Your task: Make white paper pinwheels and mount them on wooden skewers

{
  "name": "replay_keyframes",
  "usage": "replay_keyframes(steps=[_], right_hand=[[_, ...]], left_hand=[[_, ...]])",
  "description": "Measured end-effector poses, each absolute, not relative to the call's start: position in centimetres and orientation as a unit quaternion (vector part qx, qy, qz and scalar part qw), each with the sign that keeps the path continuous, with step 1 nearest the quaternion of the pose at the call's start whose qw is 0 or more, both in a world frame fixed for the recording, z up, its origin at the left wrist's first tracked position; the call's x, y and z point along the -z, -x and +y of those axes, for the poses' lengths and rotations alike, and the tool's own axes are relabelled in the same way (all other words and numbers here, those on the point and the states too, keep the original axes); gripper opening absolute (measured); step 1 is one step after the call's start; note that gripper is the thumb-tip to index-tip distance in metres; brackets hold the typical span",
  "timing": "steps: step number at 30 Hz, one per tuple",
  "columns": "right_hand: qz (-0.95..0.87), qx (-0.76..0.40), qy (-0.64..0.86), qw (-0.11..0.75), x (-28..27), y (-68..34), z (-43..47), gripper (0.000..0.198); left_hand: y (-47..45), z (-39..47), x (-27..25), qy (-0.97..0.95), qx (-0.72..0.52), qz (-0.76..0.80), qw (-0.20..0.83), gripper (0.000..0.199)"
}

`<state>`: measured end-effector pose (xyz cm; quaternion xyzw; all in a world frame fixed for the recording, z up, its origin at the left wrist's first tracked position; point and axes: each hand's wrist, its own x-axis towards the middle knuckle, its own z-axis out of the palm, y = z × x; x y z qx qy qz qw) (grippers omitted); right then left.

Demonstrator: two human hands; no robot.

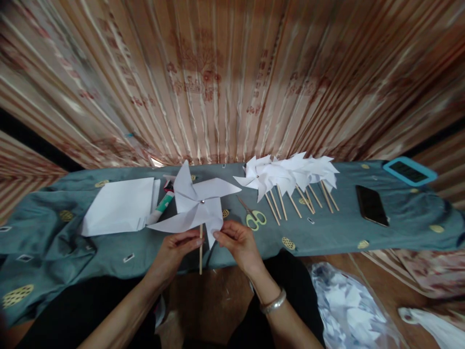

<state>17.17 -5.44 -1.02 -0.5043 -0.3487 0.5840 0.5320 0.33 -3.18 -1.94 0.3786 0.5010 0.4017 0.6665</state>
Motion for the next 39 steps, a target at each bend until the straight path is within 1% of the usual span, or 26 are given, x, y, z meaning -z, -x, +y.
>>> replay_keyframes(steps=[15, 19, 23, 28, 30, 35, 37, 39], right_hand=[[-0.328, -0.635, 0.467, 0.521, 0.8, -17.0, -5.8, 0.029], [-0.351, -0.641, 0.457, 0.507, 1.1, -16.3, -5.9, 0.029], [-0.422, -0.612, 0.469, 0.476, 1.1, -16.0, -6.1, 0.031], [-0.493, -0.511, 0.519, 0.477, 1.1, -17.1, -6.2, 0.026], [-0.517, -0.491, 0.535, 0.454, 1.2, -17.3, -6.3, 0.024], [-0.606, -0.504, 0.535, 0.303, 2.1, -16.3, -7.0, 0.022], [-0.625, -0.506, 0.524, 0.280, 2.3, -15.9, -7.2, 0.023], [-0.628, -0.509, 0.516, 0.285, 2.4, -15.6, -7.2, 0.024]], left_hand=[[-0.4, -3.2, 1.9, -0.394, -0.403, 0.498, 0.659, 0.023], [-0.6, -3.4, 1.7, -0.401, -0.399, 0.489, 0.664, 0.023], [-0.6, -3.4, 1.7, -0.411, -0.393, 0.486, 0.663, 0.023], [-0.5, -3.3, 2.1, -0.395, -0.405, 0.489, 0.664, 0.022], [-0.5, -3.2, 2.3, -0.374, -0.415, 0.486, 0.672, 0.024], [-0.3, -3.2, 2.1, -0.328, -0.434, 0.466, 0.698, 0.028], [-0.3, -3.2, 1.8, -0.320, -0.434, 0.463, 0.703, 0.028], [-0.3, -3.4, 1.7, -0.315, -0.430, 0.463, 0.708, 0.029]])
